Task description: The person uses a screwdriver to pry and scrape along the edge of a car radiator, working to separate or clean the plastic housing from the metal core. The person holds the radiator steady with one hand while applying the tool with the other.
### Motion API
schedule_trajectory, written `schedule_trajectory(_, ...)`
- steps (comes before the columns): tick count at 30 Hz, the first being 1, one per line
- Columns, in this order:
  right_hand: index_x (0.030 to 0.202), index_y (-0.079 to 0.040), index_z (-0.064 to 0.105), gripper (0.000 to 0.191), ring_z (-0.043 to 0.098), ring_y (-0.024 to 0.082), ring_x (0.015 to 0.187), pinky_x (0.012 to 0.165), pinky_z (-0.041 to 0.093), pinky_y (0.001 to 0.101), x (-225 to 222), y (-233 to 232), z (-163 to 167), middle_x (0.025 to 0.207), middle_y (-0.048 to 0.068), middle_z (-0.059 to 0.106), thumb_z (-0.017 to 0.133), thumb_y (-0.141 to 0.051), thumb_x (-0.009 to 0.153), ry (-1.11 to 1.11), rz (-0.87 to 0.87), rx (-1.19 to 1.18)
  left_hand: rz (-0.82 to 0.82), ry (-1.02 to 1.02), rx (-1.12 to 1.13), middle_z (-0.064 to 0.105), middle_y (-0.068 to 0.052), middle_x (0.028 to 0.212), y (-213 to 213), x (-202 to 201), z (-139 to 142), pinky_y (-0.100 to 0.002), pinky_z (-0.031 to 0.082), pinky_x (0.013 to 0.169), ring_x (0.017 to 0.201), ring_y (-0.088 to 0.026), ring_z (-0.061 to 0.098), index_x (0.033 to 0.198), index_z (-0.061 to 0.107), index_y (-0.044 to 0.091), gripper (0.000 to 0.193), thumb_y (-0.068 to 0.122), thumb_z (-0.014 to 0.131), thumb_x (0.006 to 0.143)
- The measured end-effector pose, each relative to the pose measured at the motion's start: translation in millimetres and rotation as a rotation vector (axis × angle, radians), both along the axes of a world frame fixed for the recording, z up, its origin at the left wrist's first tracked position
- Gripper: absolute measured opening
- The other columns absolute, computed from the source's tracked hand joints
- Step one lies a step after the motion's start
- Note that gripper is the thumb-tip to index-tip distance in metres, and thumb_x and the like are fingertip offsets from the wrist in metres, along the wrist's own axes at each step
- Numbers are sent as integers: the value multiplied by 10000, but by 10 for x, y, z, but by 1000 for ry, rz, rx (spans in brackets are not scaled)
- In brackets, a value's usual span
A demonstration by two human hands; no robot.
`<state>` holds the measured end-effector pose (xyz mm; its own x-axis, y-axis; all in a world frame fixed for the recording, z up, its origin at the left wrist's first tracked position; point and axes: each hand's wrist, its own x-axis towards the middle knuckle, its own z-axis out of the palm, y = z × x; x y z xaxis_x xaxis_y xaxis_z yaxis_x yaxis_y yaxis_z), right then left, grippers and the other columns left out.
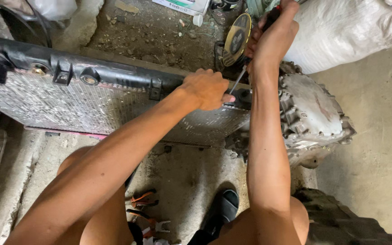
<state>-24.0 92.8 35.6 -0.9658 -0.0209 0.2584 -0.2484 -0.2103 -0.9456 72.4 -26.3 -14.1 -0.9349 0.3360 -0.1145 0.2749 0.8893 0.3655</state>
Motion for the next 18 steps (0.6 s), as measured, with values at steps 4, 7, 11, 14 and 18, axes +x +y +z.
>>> schedule_trajectory(4, 691, -65, 452, 596, 336, 173, 369, 342, 253, 352, 220, 52, 38, 517, 42, 390, 408, -558, 1022, 56, -66, -37, -23, -22, -34, 694, -218, 1142, -9, 14, 89, -540, 489, 988, 1135, -429, 640, 1087, 741, 16, 619, 593, 551, 970)
schedule_trajectory(7, 695, -61, 437, 575, 326, 189, 371, 348, 254, 361, 408, 103, 28, 522, 54, 388, 398, -517, 1043, 124, -68, -103, -36, -8, -58, 694, -236, 1145, -24, 45, 127, -542, 480, 997, 1138, -436, 636, 1079, 740, -3, 638, 599, 561, 967)
schedule_trajectory(11, 714, -69, 422, 557, 318, 202, 395, 356, 249, 373, 520, 184, 6, 546, 59, 382, 367, -509, 1050, 141, -69, -177, -54, 13, -51, 689, -246, 1150, 2, 66, 105, -543, 481, 984, 1139, -436, 634, 1092, 731, -1, 642, 605, 578, 945)
schedule_trajectory(14, 702, -81, 409, 570, 304, 196, 386, 353, 240, 366, 436, 197, 7, 539, 48, 359, 362, -534, 1043, 100, -42, -154, -26, -3, -41, 687, -239, 1164, -13, 42, 70, -537, 484, 992, 1147, -434, 635, 1101, 731, 3, 658, 623, 581, 936)
schedule_trajectory(18, 666, -98, 410, 585, 287, 182, 349, 326, 227, 353, 180, 197, 17, 503, 32, 348, 380, -580, 998, -32, -55, -111, -20, 24, -45, 682, -239, 1160, -15, 15, 33, -540, 477, 995, 1149, -439, 626, 1115, 723, 1, 680, 643, 572, 949)
